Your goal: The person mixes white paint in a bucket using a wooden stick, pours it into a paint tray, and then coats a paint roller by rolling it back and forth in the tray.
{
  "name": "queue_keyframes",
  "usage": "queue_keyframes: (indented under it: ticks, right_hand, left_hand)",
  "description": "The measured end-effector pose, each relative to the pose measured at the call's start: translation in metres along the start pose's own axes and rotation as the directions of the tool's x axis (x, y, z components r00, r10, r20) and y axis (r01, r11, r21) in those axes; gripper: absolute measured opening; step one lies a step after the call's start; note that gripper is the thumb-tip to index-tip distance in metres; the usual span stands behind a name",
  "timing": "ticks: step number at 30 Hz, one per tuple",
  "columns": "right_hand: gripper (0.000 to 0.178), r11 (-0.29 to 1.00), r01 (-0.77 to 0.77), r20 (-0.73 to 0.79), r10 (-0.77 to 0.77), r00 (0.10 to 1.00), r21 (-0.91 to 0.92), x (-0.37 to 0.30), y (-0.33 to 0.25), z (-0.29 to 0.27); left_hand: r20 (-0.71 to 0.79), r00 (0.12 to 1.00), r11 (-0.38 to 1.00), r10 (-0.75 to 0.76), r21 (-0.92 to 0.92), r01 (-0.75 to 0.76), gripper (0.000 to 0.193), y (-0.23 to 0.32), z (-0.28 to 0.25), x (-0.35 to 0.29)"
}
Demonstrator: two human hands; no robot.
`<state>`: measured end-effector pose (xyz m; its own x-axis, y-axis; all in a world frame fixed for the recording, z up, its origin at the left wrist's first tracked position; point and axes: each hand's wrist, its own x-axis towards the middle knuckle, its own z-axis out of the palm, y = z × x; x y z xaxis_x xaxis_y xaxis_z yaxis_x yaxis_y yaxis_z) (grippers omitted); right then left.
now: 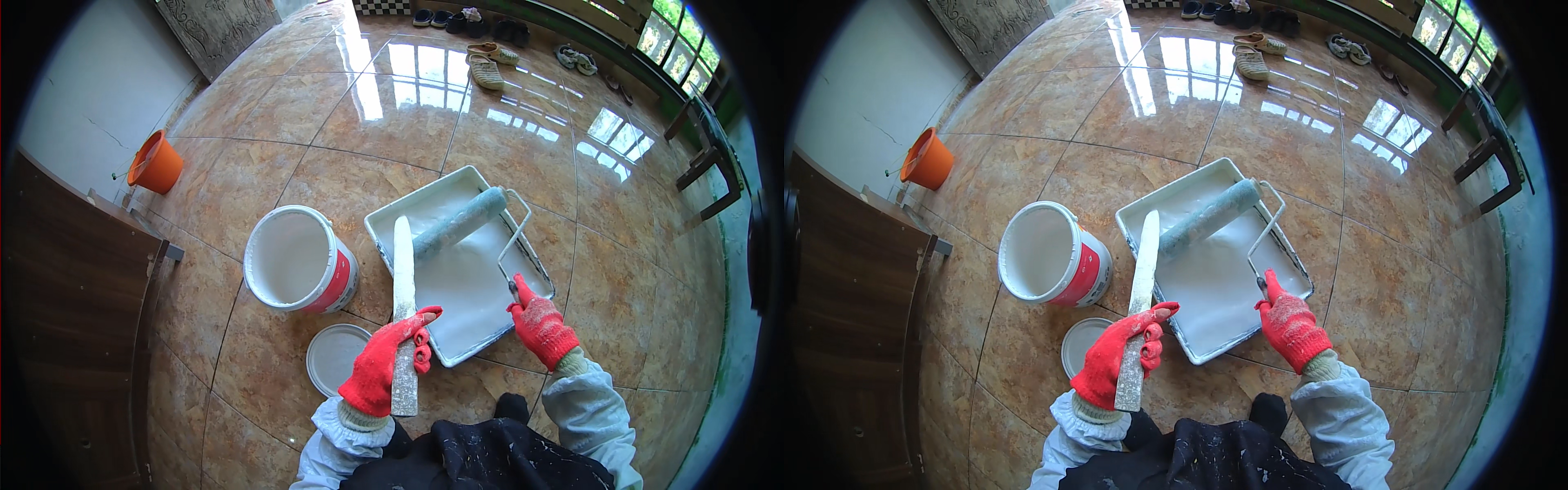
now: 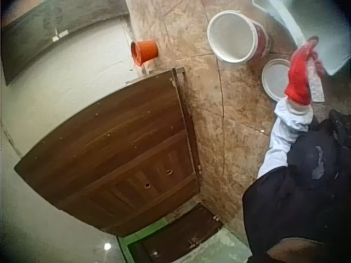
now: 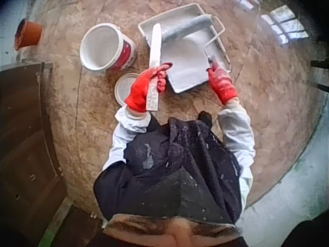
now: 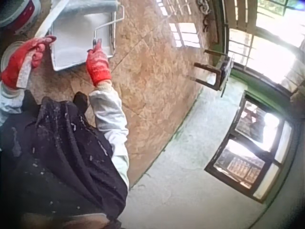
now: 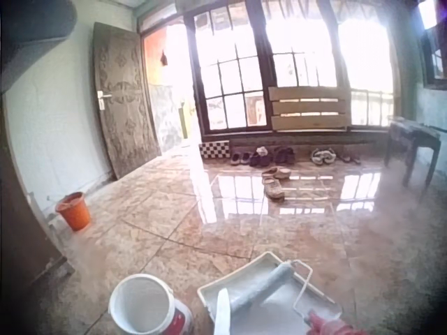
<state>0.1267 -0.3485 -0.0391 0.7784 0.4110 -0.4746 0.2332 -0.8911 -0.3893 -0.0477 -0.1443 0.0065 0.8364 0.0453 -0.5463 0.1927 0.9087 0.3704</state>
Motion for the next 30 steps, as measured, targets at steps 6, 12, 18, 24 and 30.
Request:
queue_keyframes:
  ticks: [6, 12, 18, 24, 30]
  right_hand:
    - [0.062, 0.998, 0.02, -0.14, -0.029, 0.99, -0.065, 0.016, 0.013, 0.002]
    - [0.066, 0.997, 0.018, -0.217, -0.035, 0.976, -0.08, 0.023, 0.018, -0.012]
    - [0.07, 0.995, 0.05, -0.295, -0.072, 0.953, -0.083, 0.04, 0.023, -0.006]
    - [0.073, 0.985, -0.014, -0.367, -0.052, 0.929, -0.173, 0.038, 0.028, -0.03]
    - [0.073, 0.959, 0.018, -0.421, -0.141, 0.896, -0.284, 0.052, 0.023, -0.025]
  left_hand:
    - [0.006, 1.0, 1.0, -0.003, 0.002, 0.003, 0.043, -0.003, -0.001, -0.001]
    - [0.016, 1.0, 1.0, -0.005, 0.028, 0.005, 0.043, -0.004, -0.004, -0.001]
    - [-0.035, 0.999, 0.999, -0.004, 0.046, 0.006, 0.043, -0.003, -0.008, -0.007]
    - [0.018, 1.0, 1.0, -0.005, 0.018, 0.005, 0.041, -0.007, -0.005, -0.003]
    - [0.007, 1.0, 1.0, -0.006, 0.026, 0.005, 0.046, -0.003, -0.001, -0.012]
